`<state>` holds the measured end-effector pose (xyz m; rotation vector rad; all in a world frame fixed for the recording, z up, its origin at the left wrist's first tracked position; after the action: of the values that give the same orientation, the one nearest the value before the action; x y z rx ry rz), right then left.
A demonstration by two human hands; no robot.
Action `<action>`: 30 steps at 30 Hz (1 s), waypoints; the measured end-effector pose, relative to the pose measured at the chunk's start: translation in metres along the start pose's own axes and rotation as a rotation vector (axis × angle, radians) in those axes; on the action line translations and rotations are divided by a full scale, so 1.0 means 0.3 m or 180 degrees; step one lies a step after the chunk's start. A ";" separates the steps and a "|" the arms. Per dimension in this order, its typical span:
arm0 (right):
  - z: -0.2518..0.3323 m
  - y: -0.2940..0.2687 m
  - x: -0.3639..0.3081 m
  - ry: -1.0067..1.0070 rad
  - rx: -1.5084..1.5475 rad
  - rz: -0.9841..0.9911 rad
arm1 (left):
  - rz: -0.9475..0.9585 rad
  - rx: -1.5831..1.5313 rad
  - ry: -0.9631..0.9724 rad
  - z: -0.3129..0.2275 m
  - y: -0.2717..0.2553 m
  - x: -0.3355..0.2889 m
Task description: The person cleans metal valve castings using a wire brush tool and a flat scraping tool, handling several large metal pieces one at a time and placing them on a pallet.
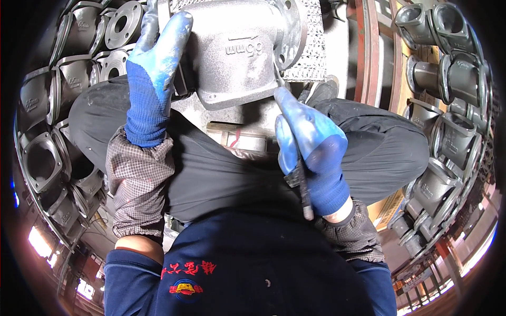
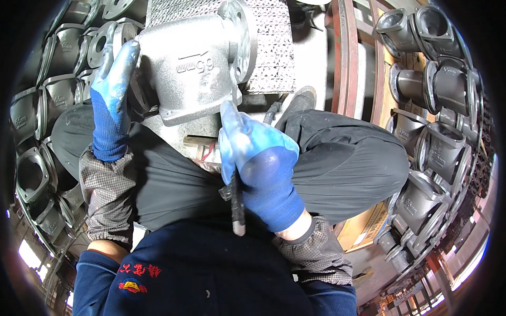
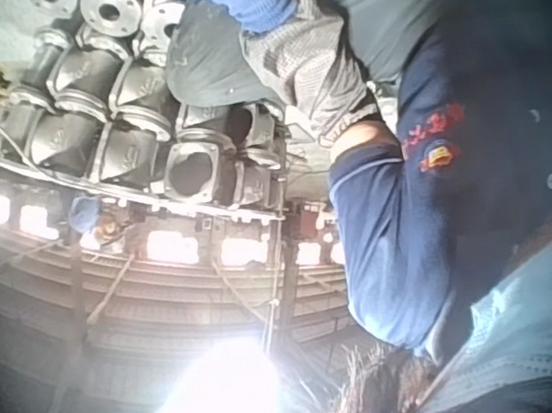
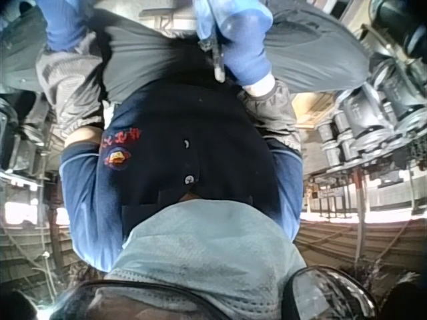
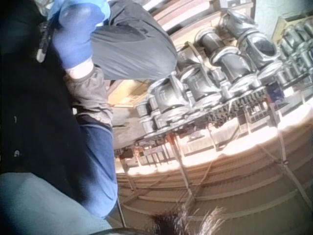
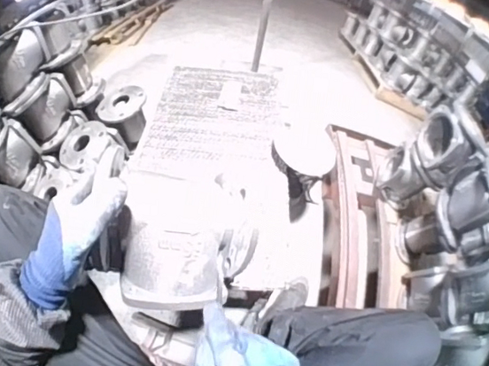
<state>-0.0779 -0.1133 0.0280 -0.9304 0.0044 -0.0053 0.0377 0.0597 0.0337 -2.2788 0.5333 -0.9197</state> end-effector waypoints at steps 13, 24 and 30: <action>-0.076 -0.066 0.065 0.0341 0.0333 -0.0382 | 0.0032 -0.0205 -0.0488 0.045 0.010 -0.008; 0.081 0.057 0.018 -0.0800 -0.1966 0.0060 | 0.0033 -0.0016 -0.0114 0.003 -0.008 0.014; 0.052 -0.005 0.037 -0.0370 -0.0923 0.0276 | -0.0204 -0.0761 -0.0838 0.071 -0.013 -0.005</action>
<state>-0.0668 -0.1016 0.0386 -1.2186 -0.0637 0.1329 0.0525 0.0717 0.0235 -2.5958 0.4766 -0.5964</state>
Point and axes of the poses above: each hand's wrist, its own x-axis towards the middle knuckle, its own y-axis out of the palm, z = x × y, the point moved 10 cm from there along x, towards the middle knuckle, and after that the axes turned 12 degrees about -x, right-handed, at the moved point
